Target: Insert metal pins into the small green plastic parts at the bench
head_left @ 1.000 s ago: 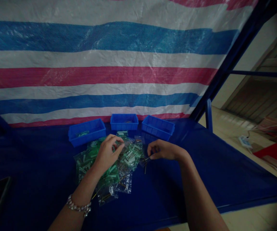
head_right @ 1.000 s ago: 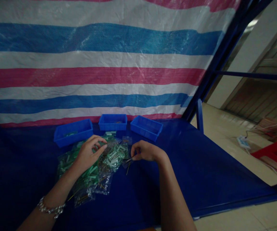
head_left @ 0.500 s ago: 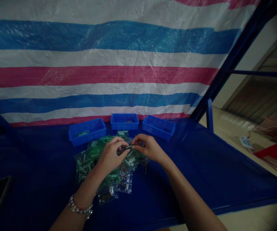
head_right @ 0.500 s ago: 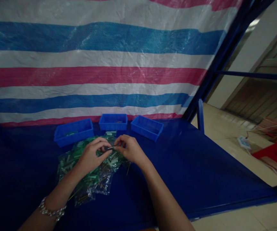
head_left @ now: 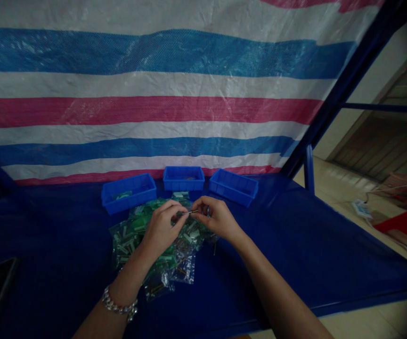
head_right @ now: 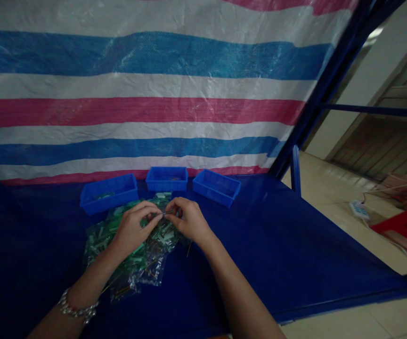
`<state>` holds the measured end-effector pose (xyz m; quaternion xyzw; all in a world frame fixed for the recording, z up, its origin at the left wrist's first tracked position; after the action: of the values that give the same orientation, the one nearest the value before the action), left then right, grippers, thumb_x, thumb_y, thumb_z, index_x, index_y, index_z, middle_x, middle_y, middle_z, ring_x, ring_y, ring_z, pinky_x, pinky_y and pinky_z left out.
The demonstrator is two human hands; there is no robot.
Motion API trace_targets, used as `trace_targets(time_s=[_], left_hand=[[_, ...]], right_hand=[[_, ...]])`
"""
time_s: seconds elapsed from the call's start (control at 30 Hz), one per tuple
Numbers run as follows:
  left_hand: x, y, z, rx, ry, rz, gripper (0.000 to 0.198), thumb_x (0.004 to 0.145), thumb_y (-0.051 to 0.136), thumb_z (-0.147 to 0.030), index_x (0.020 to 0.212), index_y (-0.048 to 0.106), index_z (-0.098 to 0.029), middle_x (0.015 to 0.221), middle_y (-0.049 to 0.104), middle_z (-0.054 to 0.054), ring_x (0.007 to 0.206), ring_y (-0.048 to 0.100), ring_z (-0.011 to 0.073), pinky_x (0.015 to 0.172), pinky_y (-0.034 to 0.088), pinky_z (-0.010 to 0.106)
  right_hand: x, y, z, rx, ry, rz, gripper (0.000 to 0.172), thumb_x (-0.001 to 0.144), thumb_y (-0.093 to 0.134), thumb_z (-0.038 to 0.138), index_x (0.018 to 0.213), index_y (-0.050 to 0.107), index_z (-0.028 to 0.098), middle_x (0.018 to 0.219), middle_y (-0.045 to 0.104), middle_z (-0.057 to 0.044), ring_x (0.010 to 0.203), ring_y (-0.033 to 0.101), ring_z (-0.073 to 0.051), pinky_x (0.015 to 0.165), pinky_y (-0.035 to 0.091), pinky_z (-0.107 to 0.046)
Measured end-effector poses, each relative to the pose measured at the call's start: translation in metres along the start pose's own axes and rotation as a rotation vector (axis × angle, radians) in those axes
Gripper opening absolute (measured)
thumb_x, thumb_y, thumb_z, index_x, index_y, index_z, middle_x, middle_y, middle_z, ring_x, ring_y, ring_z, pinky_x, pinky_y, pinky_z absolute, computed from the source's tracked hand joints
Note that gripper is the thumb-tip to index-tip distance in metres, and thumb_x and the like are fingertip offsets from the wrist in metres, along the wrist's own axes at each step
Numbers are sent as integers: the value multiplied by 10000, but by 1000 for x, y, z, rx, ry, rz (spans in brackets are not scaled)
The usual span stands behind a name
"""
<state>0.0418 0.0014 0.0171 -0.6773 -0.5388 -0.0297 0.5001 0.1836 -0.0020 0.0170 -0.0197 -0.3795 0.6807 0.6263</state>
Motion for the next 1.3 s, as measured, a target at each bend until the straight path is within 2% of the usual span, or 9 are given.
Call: trace_targets(time_s=[0.13,0.37,0.83,1.07,1.3], left_hand=[[1,-1,1,25,-10,-26,101,781,495,-208,777,588,-168,774,553,20,628,510,95,601,432,243],[1,-2,2,39,-30,-28,99,782,496,-211,779,586,-167,790,549,19,617,504,87,592,422,232],[1,-5,-1,34,-11,-33,104,784,489,-205,774,586,-167,784,538,21,620,506,93,597,438,247],[1,-5,0,39,-19,-42,109,785,492,-214,788,591,-169,800,534,20,639,515,94,614,441,244],[0,-3,2,59,-22,-14,114,788,488,-223,782,587,-168,796,526,20,631,508,91,630,441,252]], right_hand=[[0,-1,-4,-17,19,-13,195,684,619,206,873,590,165,591,535,33,513,451,-83,510,346,-194],[0,-2,-5,-46,25,-41,89,697,611,212,768,636,165,593,588,11,517,472,-86,516,353,-193],[0,-4,-3,-78,-32,-68,83,717,590,230,757,639,178,616,596,4,535,481,-95,522,356,-203],[0,-2,-4,-140,-37,-29,81,721,586,198,778,639,175,641,585,1,553,473,-94,545,355,-205],[-1,-6,-3,-144,-44,-57,77,724,584,214,776,632,184,630,569,4,550,469,-98,545,357,-211]])
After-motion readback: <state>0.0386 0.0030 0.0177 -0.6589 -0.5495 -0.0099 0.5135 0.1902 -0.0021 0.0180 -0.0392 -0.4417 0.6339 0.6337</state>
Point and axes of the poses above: each hand's wrist, its own x-axis towards the middle knuckle, its own y-axis out of the palm, z = x × y, the point moved 4 cm from there along x, towards the middle knuckle
